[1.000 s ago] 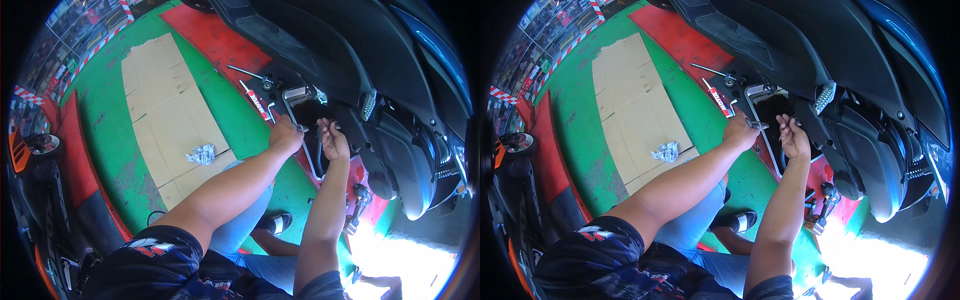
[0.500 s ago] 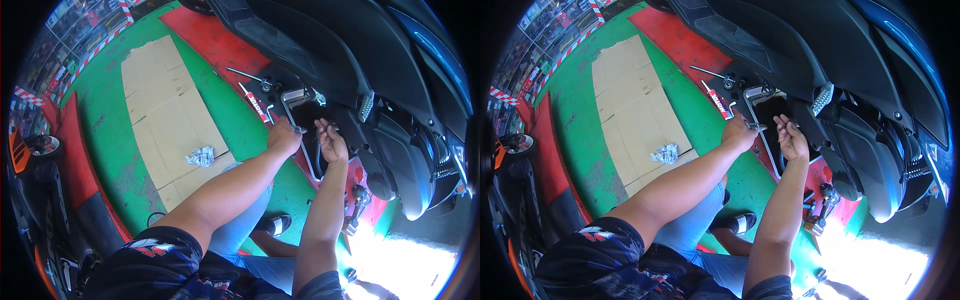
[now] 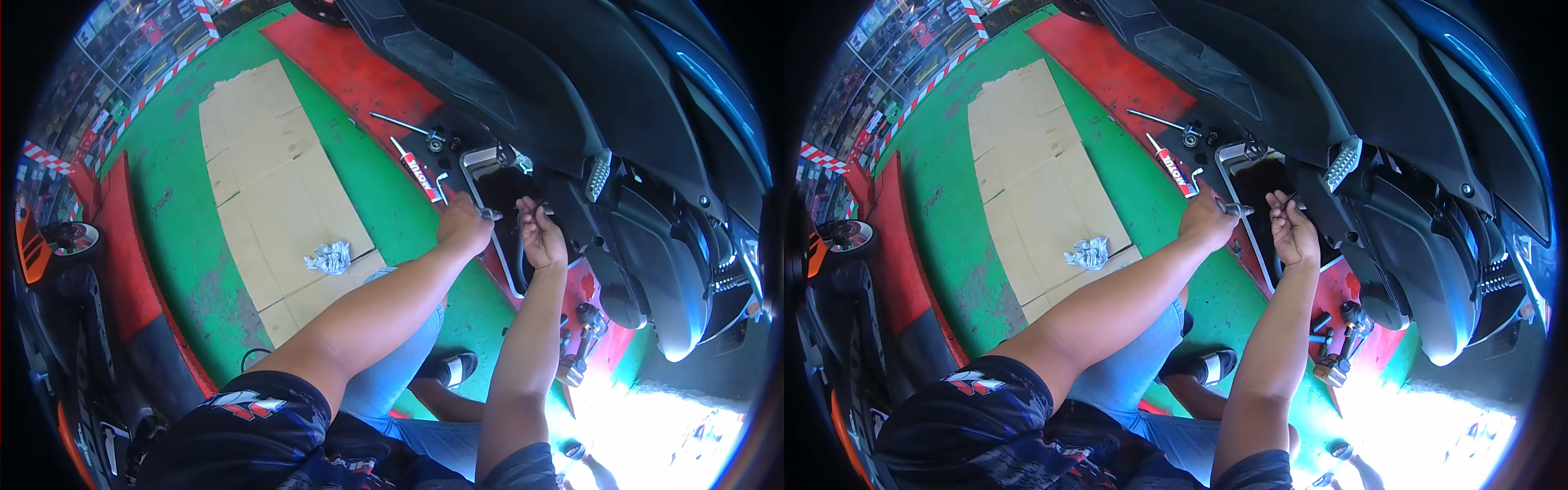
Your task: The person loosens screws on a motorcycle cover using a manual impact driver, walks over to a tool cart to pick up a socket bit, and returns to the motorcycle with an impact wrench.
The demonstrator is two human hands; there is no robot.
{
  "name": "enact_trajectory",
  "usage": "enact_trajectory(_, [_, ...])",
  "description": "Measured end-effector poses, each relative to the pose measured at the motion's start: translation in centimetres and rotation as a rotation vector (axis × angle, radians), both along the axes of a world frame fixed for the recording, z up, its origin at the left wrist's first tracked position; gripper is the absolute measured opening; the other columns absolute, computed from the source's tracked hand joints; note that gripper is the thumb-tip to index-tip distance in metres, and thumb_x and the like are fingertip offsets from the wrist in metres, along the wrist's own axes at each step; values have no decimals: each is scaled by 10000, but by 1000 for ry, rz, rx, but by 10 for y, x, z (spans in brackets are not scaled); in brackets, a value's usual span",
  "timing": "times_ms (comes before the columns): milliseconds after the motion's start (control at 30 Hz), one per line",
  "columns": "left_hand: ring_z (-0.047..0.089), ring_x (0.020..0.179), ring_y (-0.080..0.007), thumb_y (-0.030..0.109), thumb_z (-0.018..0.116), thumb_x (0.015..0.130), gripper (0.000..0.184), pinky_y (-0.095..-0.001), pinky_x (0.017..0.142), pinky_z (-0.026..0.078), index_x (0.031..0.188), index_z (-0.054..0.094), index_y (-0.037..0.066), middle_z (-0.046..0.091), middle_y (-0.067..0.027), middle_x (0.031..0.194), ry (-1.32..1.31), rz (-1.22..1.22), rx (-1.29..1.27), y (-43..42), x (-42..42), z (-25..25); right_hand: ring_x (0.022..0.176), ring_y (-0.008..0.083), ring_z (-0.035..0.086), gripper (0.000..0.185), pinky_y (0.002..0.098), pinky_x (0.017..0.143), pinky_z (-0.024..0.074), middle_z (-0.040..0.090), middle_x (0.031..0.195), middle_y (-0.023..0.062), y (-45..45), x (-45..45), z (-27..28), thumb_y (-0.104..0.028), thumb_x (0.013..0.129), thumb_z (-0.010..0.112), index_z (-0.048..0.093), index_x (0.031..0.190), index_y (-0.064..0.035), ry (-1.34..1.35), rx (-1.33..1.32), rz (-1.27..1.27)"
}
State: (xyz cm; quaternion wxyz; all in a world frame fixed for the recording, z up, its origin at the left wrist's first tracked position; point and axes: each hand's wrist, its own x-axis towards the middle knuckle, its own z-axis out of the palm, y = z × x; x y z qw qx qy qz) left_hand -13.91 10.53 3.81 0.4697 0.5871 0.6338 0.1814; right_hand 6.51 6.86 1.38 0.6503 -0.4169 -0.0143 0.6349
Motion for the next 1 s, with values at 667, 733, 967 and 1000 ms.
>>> enact_trajectory(667, [686,1044,-394,216,731,847,402,-467,892,550,1128,567,-21,678,-247,1110,6,-1,33,-2,0,2,810,187,682,179,210,664,586,692,947,85,3,14,-24,-200,1008,626,661,1070,-36,-136,-47,-55])
enact_trajectory(733, [685,1047,-391,217,729,850,400,-465,894,548,1128,567,-21,679,-243,1110,-4,2,20,-2,0,3,807,186,684,169,207,658,586,689,932,76,5,13,-27,-200,1005,631,665,1056,-42,-135,-77,-87])
enact_trajectory(967, [679,1068,-385,221,730,853,411,-467,905,542,1148,568,-15,678,-235,1118,-5,-6,-5,-1,0,3,889,215,674,204,284,784,578,675,981,77,12,9,-24,-237,1055,540,631,1130,-71,-108,23,-161])
enact_trajectory(1000, [679,1070,-384,226,730,853,415,-467,906,542,1151,568,-13,678,-233,1120,2,1,-3,-1,1,3,889,215,674,204,284,784,578,675,981,77,13,5,-22,-237,1055,540,631,1130,-71,-107,22,-164])
